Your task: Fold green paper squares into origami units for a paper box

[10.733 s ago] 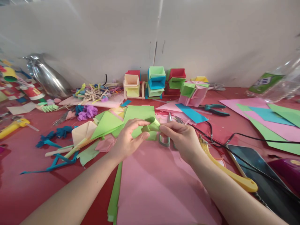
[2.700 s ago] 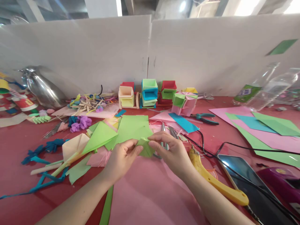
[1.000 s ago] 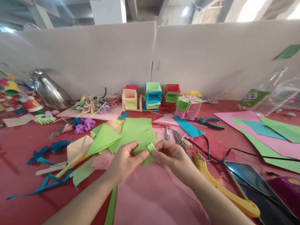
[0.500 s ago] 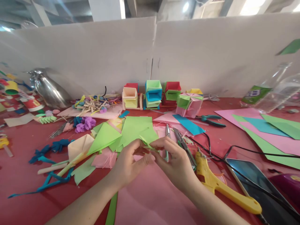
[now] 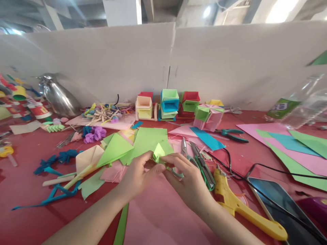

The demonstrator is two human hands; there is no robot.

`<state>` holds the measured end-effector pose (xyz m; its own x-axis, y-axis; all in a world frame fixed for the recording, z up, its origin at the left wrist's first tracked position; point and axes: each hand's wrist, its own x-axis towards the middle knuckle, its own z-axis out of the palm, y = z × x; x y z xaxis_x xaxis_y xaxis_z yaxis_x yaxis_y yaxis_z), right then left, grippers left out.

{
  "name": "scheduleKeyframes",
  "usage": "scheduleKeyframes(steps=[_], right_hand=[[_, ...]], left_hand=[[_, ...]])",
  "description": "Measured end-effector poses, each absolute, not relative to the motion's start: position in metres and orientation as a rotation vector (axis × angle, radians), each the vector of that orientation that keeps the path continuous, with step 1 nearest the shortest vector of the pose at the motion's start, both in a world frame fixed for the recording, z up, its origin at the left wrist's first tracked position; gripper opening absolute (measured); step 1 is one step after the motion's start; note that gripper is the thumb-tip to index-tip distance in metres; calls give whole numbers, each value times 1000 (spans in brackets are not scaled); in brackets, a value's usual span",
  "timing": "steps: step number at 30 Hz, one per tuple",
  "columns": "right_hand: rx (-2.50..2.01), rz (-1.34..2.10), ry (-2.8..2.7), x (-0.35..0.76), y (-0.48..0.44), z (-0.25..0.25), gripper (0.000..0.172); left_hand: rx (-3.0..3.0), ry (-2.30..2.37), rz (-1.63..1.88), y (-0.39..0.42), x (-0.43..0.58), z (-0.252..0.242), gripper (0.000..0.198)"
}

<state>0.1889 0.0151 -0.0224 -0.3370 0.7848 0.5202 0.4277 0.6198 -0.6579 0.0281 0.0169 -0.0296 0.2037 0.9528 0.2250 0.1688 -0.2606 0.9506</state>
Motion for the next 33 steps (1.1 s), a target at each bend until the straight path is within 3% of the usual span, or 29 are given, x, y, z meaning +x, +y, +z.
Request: scheduleKeyframes(steps=[33], right_hand=[[-1067,643,-1869,190,17,-21,17]], left_hand=[[1603,1092,1115,19,25,-24,22]])
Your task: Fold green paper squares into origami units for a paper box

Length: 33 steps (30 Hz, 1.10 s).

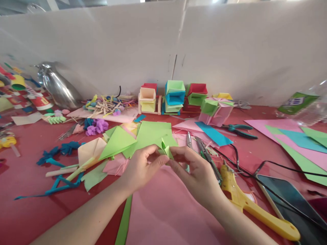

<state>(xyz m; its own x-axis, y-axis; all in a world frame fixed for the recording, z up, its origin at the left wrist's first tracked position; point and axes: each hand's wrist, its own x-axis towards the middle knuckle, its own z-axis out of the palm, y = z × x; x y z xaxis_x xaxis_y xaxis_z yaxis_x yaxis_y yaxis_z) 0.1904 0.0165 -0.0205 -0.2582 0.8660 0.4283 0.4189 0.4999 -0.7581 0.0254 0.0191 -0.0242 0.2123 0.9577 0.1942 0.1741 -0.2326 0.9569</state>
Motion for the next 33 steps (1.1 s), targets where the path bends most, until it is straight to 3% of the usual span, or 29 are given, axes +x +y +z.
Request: scheduleKeyframes(steps=[6,19,33], right_hand=[[-1081,630,-1846,189,17,-20,17],[-1042,476,-1928,189,15,-20,16],[-1023,609,-1892,192,18,-15,18]], left_hand=[[1384,1065,1290,18,29,-27,28],[1497,1143,1278,10,35,-24,14],[1586,1111,1307,11,33,-25,12]])
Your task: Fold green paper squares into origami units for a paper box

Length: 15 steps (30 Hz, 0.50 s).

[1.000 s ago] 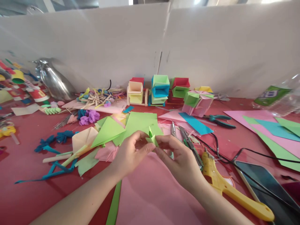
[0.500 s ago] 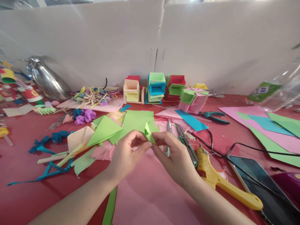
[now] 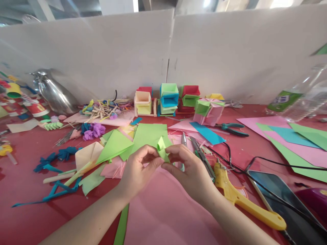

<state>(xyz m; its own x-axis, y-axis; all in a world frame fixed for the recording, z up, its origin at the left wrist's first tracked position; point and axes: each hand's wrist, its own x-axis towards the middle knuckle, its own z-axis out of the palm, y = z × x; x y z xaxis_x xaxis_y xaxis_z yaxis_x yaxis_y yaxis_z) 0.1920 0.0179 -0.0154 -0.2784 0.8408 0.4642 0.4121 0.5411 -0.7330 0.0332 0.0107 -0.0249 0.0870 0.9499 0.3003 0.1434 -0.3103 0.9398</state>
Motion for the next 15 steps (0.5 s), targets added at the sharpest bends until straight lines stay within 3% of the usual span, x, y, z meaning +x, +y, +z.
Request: scheduleKeyframes(steps=[9,15], right_hand=[[-1031,881,-1758,190,18,-14,16],[-1117,255,-1932,190,18,-20,40]], left_hand=[[1637,1142,1341,10,33,-27,12],[1946,1283,1364,9,35,-28,18]])
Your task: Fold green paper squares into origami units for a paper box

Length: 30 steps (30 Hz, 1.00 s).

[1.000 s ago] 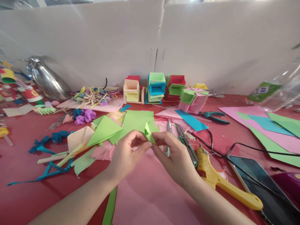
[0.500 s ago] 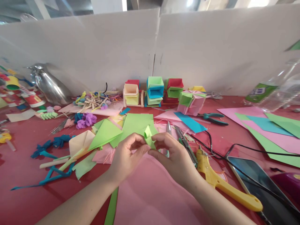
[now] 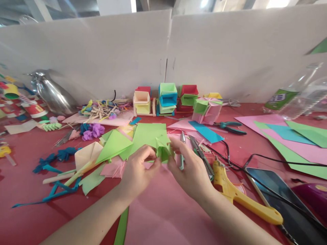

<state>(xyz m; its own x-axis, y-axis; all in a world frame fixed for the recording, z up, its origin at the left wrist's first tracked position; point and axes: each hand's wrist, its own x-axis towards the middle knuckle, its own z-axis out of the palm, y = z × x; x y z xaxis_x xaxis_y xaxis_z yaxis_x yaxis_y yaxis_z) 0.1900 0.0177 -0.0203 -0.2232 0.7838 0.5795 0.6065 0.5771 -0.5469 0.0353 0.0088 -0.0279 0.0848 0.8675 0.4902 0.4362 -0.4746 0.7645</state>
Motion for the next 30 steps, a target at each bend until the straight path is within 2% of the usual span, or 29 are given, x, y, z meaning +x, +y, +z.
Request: scheduleKeyframes(steps=[5,9,13,16,17,21,27,30], right_hand=[[-1265,-174,-2107,186,14,-21,31],[-1358,-351,-2152,184,12,-19,28],[-1364,-313,-2184,181,9,-17,28],[-1319,-257,-2194,178,6,-17,29],[-1304,-240,-2201,177,5,-18,28],[-1307,-171,-2211,176,5,-20,26],[-1193,-154,-2118,178,7,-20,43],[-1062,-91,-2125,179,6,-20,45]], left_hand=[[2208,1327,1399,9,35,-30,16],[2322,1344,1424,10,36,-32,16],[2156,1299,1492,9,39,-34,18],[1917,1240,1452,9,40,-35,47],[1887,1239,1409,8,40,-36,50],[1934,1289,1249,7,39,-39,47],[1955,1278,1251,7,37,-41,49],[1890,1244,1274,7,37,-39,47]])
